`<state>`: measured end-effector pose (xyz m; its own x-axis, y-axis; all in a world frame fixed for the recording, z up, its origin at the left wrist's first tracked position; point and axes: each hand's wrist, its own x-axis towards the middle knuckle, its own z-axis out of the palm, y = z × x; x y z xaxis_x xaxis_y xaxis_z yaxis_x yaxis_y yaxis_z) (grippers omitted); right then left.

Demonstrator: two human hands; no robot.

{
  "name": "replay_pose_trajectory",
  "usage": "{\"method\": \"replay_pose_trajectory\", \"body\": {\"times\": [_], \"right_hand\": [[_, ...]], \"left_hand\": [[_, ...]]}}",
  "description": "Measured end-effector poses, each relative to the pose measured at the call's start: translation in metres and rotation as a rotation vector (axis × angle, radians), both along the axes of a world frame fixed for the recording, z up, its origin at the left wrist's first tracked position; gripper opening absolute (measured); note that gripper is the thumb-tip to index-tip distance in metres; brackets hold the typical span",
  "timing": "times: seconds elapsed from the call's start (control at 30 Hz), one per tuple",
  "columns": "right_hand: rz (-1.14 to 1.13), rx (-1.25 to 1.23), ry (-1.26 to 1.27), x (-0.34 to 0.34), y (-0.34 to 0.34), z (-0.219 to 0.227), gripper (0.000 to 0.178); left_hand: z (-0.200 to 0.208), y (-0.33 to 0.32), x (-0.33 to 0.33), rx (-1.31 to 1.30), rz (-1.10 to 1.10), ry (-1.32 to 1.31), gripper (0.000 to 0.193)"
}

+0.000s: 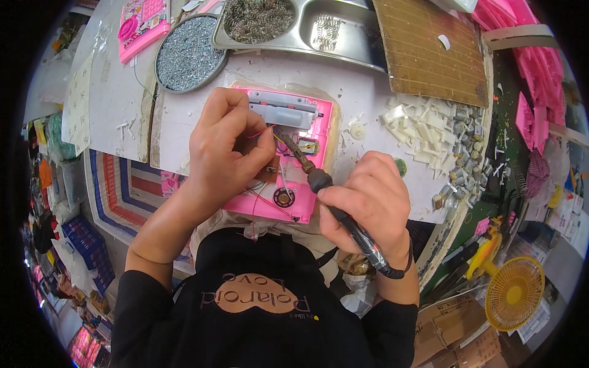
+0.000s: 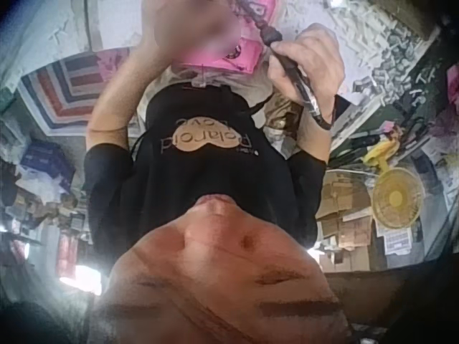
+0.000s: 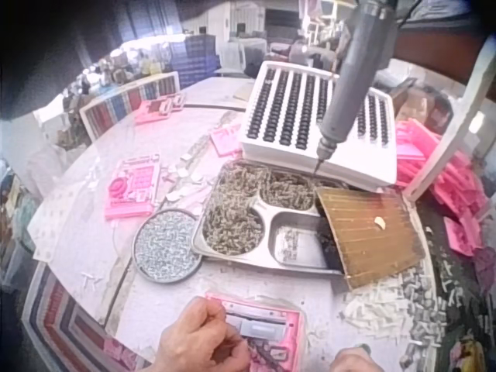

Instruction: Assembling a pink toy camera by soldering internal components and screwing the outer shell together.

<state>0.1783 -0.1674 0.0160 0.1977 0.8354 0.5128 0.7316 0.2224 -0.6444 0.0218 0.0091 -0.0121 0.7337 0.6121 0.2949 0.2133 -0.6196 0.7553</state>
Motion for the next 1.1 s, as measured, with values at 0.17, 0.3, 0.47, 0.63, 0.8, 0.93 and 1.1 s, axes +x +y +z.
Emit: {"method": "replay_pose_trajectory", "body": {"times": [0.17, 0.3, 0.47, 0.63, 0.8, 0.93, 1.1], "right_hand": [[-0.012, 0.001, -0.004, -0.0006, 0.0045, -0.0013, 0.032], [-0.011, -0.002, -0.006, 0.0001, 0.0051, -0.0009, 0.032], [-0.009, 0.003, 0.003, 0.0010, 0.0047, -0.0020, 0.032], [-0.006, 0.007, 0.020, 0.0034, 0.0029, -0.0034, 0.033], [-0.023, 0.021, 0.105, 0.0042, 0.0004, -0.0088, 0.031], [-0.019, 0.020, 0.123, 0.0037, -0.0007, -0.0087, 0.030], [-0.014, 0.026, 0.105, 0.0034, -0.0017, -0.0089, 0.030]], "left_hand": [[0.0001, 0.0017, 0.0003, 0.042, -0.018, -0.009, 0.013], [-0.0001, 0.0006, 0.0007, 0.053, -0.014, -0.006, 0.013], [-0.0011, -0.0007, 0.0002, 0.095, -0.012, -0.005, 0.014], [-0.0035, -0.0028, 0.0005, 0.090, 0.001, -0.004, 0.013], [-0.0039, -0.0043, 0.0004, 0.088, 0.005, 0.011, 0.014], [-0.0037, -0.0043, 0.0009, 0.094, 0.009, 0.004, 0.014], [-0.0045, -0.0039, 0.0010, 0.100, 0.005, -0.009, 0.013]]}}
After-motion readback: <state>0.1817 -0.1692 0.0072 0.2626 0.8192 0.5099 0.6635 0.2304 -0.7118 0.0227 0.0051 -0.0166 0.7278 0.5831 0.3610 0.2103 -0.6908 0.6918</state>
